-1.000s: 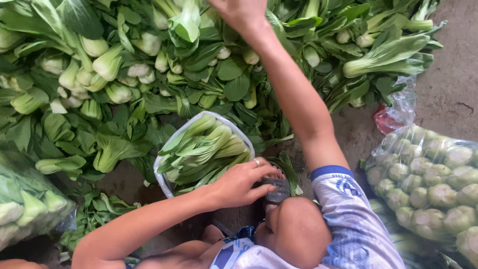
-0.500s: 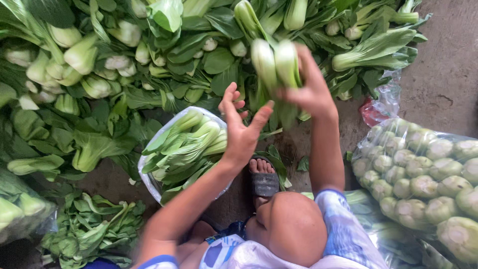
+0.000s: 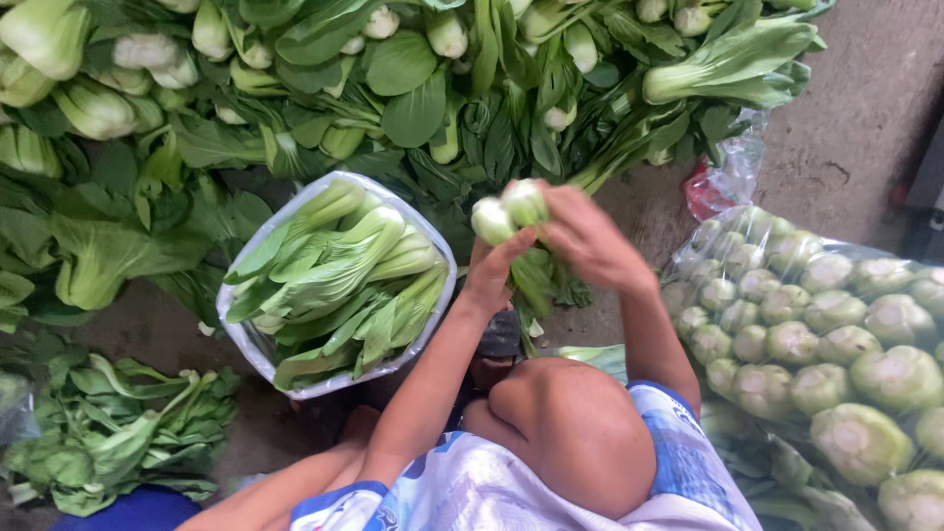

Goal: The person sits on the floor and sorts bok choy by hand, picking up individual heads from a large pile and placing them into a clear plastic bag. The person repeatedly reaches for vegetables, inspects them, and arranges them inside the bag.

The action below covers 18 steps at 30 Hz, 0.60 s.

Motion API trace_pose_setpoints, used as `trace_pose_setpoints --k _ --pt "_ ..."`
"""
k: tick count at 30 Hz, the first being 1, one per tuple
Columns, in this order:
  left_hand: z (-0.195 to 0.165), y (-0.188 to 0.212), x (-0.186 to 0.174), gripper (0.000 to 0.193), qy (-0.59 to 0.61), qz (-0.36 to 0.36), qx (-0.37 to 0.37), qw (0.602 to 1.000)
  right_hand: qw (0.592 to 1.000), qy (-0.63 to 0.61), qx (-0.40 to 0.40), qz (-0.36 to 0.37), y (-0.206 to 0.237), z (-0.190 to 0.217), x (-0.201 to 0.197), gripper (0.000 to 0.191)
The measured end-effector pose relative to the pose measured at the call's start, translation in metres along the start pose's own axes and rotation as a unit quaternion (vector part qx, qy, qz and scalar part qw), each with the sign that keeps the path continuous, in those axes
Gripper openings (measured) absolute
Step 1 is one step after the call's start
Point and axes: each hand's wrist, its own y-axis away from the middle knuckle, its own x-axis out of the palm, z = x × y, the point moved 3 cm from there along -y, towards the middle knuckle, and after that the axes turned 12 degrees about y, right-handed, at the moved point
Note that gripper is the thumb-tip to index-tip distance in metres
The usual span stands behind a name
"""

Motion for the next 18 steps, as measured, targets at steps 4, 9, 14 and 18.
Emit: trace_pose_setpoints --k 4,9,14,18 --pt "0.000 -0.002 -0.008 0.048 0.046 -0.058 -0.040 0.996 0.995 0.072 0.063 0.005 -0.038 -0.022 -0.003 0.027" --pt "0.007 -0.002 -0.004 0.050 0.046 -0.011 -0.061 0.997 0.964 0.078 0.086 -0.241 -0.147 -0.058 -0.007 0.062" --pt "0.019 0.000 -0.011 0.046 0.040 -0.027 -0.077 0.996 0.883 0.313 0.038 -0.348 -0.195 -0.055 0.017 0.066" --pt "0.022 -0.001 -0.024 0.045 0.079 -0.053 -0.086 0.992 0.955 -0.048 0.143 -0.254 -0.135 -0.065 0.005 0.049"
